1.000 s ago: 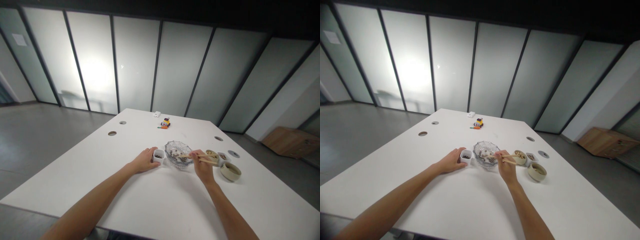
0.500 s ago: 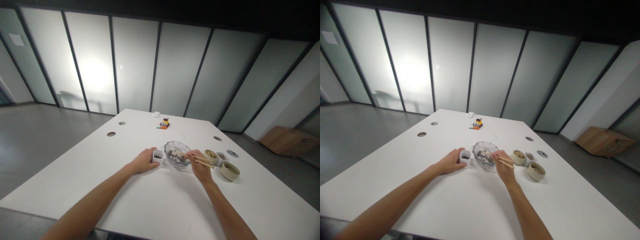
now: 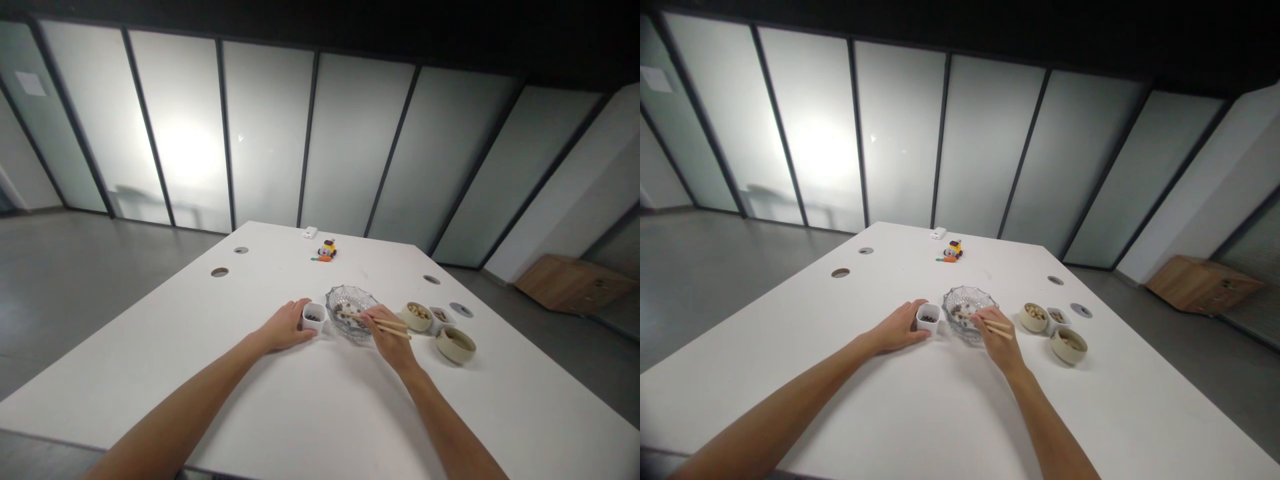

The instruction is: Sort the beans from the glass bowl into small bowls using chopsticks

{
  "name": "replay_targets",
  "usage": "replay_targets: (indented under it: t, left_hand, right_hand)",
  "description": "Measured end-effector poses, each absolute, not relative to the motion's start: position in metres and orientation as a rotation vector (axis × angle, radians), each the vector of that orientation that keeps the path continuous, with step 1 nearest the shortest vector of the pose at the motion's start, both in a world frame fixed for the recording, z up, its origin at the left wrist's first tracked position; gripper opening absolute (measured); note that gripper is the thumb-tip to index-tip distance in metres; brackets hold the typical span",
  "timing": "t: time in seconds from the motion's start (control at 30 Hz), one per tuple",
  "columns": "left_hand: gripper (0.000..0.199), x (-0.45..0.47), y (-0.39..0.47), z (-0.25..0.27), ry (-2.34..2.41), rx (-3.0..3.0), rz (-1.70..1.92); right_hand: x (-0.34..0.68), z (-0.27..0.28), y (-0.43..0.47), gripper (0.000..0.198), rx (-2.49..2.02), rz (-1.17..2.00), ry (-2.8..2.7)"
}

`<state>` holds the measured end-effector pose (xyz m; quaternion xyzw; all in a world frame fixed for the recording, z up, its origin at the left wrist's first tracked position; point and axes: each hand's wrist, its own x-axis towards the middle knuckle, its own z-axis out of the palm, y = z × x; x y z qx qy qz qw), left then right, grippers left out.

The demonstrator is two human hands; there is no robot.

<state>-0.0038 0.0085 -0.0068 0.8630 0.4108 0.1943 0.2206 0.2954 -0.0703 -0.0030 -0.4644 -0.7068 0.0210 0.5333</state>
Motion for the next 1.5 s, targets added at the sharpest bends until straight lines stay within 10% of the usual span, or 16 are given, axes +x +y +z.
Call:
replay_targets:
  t: [1.5]
  left_hand:
    - [0.07,-0.004,0.008,-0.007,1.119,2.381,0.557]
  right_hand:
    - [0.276,0.003,-0.078,0.048,-1.074,-0.02,-1.568]
